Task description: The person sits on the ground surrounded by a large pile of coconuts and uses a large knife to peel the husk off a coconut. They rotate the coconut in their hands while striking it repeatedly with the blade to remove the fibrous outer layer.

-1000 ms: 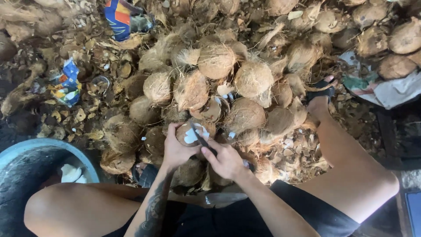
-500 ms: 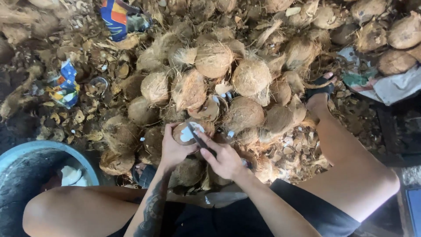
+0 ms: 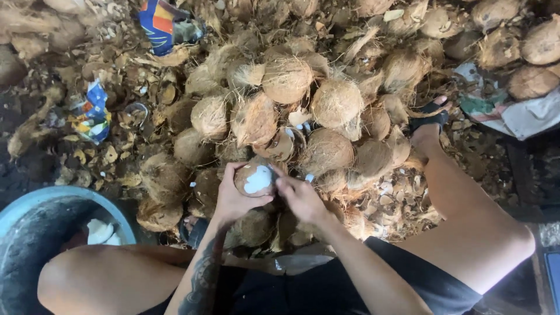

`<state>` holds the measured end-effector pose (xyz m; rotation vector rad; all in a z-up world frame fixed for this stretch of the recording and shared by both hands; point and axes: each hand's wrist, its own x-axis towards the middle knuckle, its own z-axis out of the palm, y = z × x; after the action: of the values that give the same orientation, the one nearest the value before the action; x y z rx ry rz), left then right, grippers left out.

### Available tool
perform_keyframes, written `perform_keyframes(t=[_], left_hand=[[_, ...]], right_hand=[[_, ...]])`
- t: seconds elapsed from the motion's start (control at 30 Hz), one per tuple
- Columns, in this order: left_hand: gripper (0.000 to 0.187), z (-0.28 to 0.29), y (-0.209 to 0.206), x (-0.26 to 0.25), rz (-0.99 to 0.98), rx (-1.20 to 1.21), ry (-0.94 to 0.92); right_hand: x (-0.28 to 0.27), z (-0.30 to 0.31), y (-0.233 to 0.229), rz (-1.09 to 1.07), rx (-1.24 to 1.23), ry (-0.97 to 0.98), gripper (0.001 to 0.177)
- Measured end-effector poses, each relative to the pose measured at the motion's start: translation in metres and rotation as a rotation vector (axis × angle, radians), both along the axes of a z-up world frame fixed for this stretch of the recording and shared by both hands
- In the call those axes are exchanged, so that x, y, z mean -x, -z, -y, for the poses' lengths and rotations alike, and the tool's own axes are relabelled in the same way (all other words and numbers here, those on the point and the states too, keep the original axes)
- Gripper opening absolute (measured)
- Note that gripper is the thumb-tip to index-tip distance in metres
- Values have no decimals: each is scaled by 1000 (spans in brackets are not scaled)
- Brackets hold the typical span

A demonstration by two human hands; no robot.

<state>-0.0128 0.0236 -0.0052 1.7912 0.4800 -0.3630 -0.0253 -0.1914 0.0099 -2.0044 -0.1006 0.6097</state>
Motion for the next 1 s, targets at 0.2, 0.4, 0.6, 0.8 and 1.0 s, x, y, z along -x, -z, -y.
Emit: perform_keyframes(t=[0.2, 0.4, 0.6, 0.8, 1.0], left_hand=[[110, -2, 1, -3, -3, 27, -29], [109, -4, 10, -1, 48, 73, -104], [110, -2, -19, -9, -180, 123, -30], [109, 3, -21, -16, -157, -78, 101], [91, 2, -5, -22, -115, -64, 39]], right_hand=[[-7, 0, 19, -86, 0, 45, 47], [-11, -1, -16, -89, -6, 58, 50], [4, -8, -40, -29, 102, -108, 63], [18, -9, 13, 463, 378, -346, 74], [4, -13, 14, 573, 406, -275, 72]])
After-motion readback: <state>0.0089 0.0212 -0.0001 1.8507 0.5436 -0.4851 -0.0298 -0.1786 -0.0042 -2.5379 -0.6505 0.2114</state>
